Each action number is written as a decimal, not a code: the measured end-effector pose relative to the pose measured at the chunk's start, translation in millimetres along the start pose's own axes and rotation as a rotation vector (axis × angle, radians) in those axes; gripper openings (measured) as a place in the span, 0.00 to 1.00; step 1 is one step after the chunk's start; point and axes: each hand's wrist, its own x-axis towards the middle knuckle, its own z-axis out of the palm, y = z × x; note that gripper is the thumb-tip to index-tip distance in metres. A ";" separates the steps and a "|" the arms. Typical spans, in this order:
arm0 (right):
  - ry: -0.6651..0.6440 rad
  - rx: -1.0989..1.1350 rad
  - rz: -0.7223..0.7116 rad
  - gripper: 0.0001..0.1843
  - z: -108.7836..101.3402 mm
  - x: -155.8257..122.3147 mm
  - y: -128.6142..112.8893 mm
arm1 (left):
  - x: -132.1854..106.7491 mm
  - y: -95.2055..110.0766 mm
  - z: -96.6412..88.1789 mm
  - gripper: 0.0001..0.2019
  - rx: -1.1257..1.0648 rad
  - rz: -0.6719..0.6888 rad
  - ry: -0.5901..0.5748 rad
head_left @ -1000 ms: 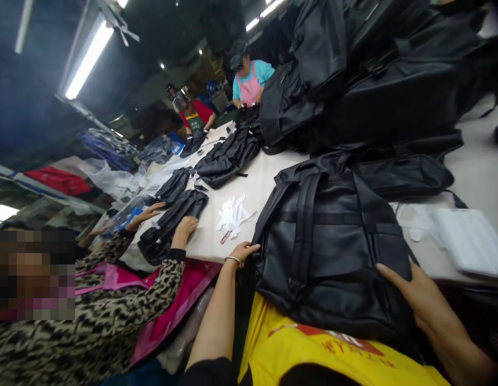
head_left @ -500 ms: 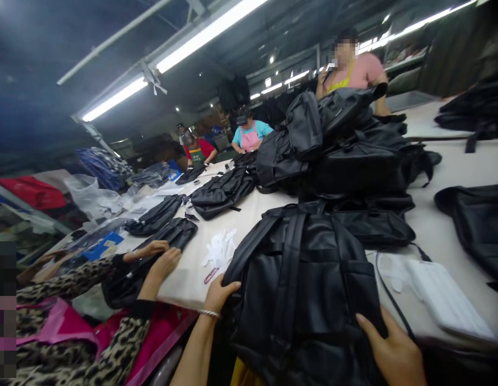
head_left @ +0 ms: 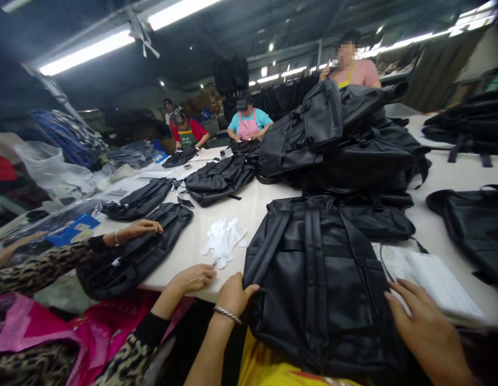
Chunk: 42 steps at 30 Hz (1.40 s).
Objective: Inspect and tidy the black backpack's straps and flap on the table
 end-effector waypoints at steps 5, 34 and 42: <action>-0.371 0.171 -0.510 0.18 27.5 -6.4 -75.1 | -17.7 7.2 -0.9 0.19 -0.787 0.141 -0.504; -0.533 1.742 0.946 0.15 12.4 130.6 -183.6 | -28.6 66.6 -12.5 0.11 -1.055 0.560 0.135; -0.548 1.816 1.045 0.15 33.1 113.8 -169.9 | -33.9 73.4 5.4 0.09 -0.888 0.354 0.260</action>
